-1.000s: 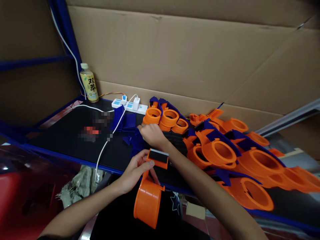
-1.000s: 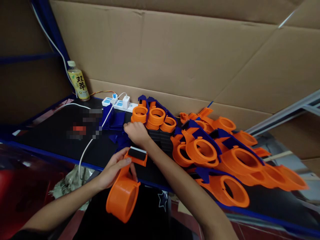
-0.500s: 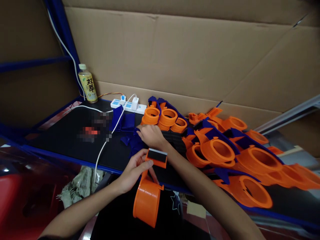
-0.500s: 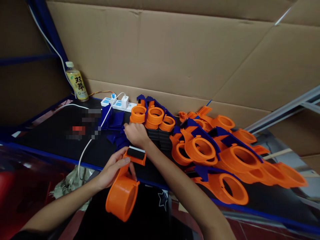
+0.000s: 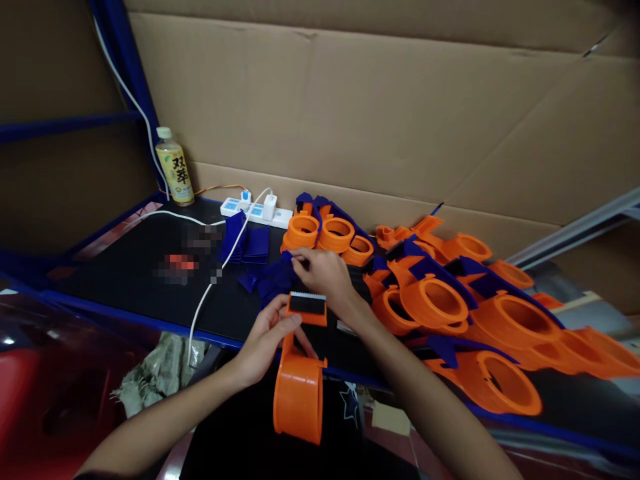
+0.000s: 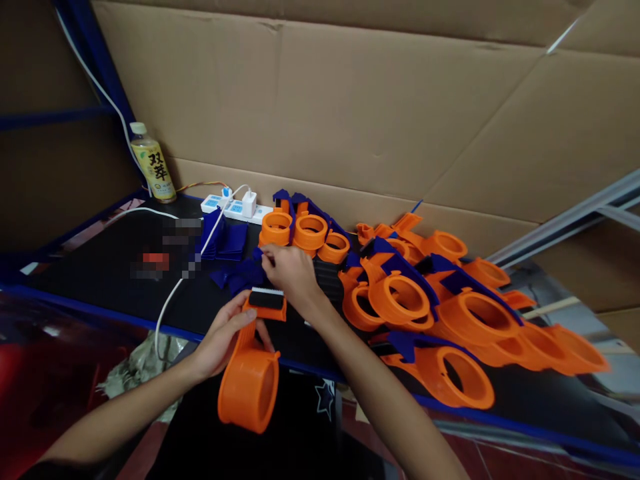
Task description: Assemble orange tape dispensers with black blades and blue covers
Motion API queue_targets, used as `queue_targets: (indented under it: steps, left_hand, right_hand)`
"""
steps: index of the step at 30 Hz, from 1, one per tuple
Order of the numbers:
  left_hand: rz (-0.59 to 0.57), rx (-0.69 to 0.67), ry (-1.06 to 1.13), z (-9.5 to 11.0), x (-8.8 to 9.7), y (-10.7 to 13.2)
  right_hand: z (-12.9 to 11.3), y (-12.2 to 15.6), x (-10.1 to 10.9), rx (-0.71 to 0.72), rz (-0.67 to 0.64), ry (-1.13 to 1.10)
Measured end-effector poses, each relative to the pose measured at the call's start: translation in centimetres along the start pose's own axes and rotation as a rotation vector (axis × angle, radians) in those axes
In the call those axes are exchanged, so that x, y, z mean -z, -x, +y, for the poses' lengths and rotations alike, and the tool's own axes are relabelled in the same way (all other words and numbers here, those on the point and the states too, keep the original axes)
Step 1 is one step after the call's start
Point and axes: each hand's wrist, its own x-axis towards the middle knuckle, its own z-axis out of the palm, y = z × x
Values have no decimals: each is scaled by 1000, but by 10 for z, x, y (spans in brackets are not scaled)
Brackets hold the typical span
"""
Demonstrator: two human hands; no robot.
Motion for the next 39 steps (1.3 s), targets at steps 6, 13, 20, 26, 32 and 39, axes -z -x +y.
queue_targets:
  steps: [6, 13, 20, 26, 32, 39]
  left_hand:
    - [122, -41, 10, 2, -4, 0]
    - [153, -77, 46, 4, -7, 1]
    - [146, -61, 66, 2, -5, 0]
    - [155, -38, 90, 5, -7, 0]
    - [112, -6, 110, 6, -6, -1]
    - [92, 43, 37, 2, -3, -1]
  right_hand:
    - [25, 44, 14, -64, 233, -499]
    - [25, 91, 26, -170, 209, -795]
    - [12, 100, 26, -160, 149, -829]
    - [19, 101, 29, -61, 36, -844]
    - [27, 102, 28, -86, -45, -955]
    - [25, 104, 29, -39, -54, -886]
